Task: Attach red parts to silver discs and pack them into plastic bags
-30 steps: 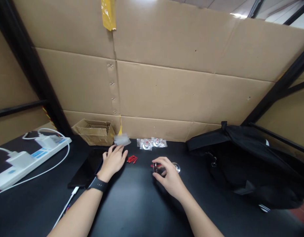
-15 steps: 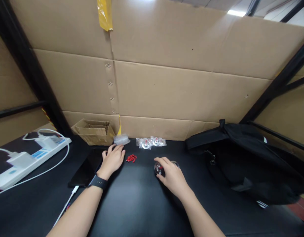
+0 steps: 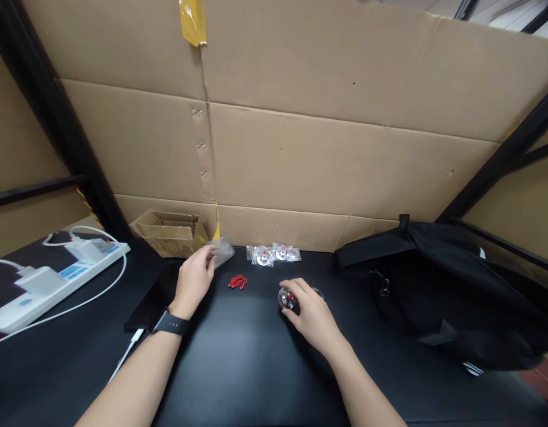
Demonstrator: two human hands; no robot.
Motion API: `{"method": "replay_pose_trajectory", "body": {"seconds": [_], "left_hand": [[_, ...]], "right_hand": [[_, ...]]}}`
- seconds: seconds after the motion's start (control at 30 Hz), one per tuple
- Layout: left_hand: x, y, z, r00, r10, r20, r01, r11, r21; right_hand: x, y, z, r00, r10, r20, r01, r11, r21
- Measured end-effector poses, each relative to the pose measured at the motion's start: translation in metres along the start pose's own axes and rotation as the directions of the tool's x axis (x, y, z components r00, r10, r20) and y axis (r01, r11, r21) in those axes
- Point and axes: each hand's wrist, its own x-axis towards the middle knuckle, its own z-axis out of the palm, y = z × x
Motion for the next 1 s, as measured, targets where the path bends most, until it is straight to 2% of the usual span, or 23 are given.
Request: {"method": "replay_pose_trajectory", "body": {"seconds": [0.1,0.23,0.3,0.4,0.53,0.63,0.77,0.9,1.0], "left_hand": [[-0.005,0.011,0.002,0.999,0.048,0.001,-0.047,0.992,-0.118],[-0.020,0.041,0.010,0.967,0.252,0.039,-0.242,0.955,-0.169],[-0.028,0.058,0.017,0.922,0.368,0.119,-0.350,0.925,-0.149],[-0.039,0.080,0.027,0.820,0.483,0.307,-0.456,0.876,-0.158],[-0.048,0.093,0.034,0.733,0.532,0.424,-0.491,0.845,-0.213],[-0.050,0.094,0.032,0.673,0.548,0.496,-0.473,0.835,-0.281],[-0.053,0.095,0.027,0.648,0.525,0.552,-0.431,0.850,-0.302],[-0.056,0.095,0.025,0.620,0.532,0.577,-0.430,0.845,-0.318],[-0.058,0.093,0.025,0.614,0.518,0.595,-0.433,0.852,-0.294]], "right_hand": [[0.000,0.000,-0.002,1.000,0.015,-0.027,-0.015,1.000,-0.005],[0.001,0.003,-0.007,0.997,0.017,-0.079,-0.016,1.000,0.010],[0.001,0.006,-0.010,0.993,0.029,-0.118,-0.028,1.000,0.013],[0.002,0.011,-0.013,0.980,0.063,-0.187,-0.062,0.998,0.015],[0.004,0.017,-0.019,0.967,0.092,-0.238,-0.085,0.996,0.040],[0.004,0.018,-0.022,0.976,0.070,-0.206,-0.051,0.994,0.094],[0.001,0.013,-0.026,0.996,-0.002,-0.090,0.016,0.988,0.156],[-0.002,0.009,-0.028,0.999,0.025,-0.032,-0.020,0.990,0.139],[-0.003,0.011,-0.031,0.998,0.056,0.006,-0.056,0.993,0.100]]}}
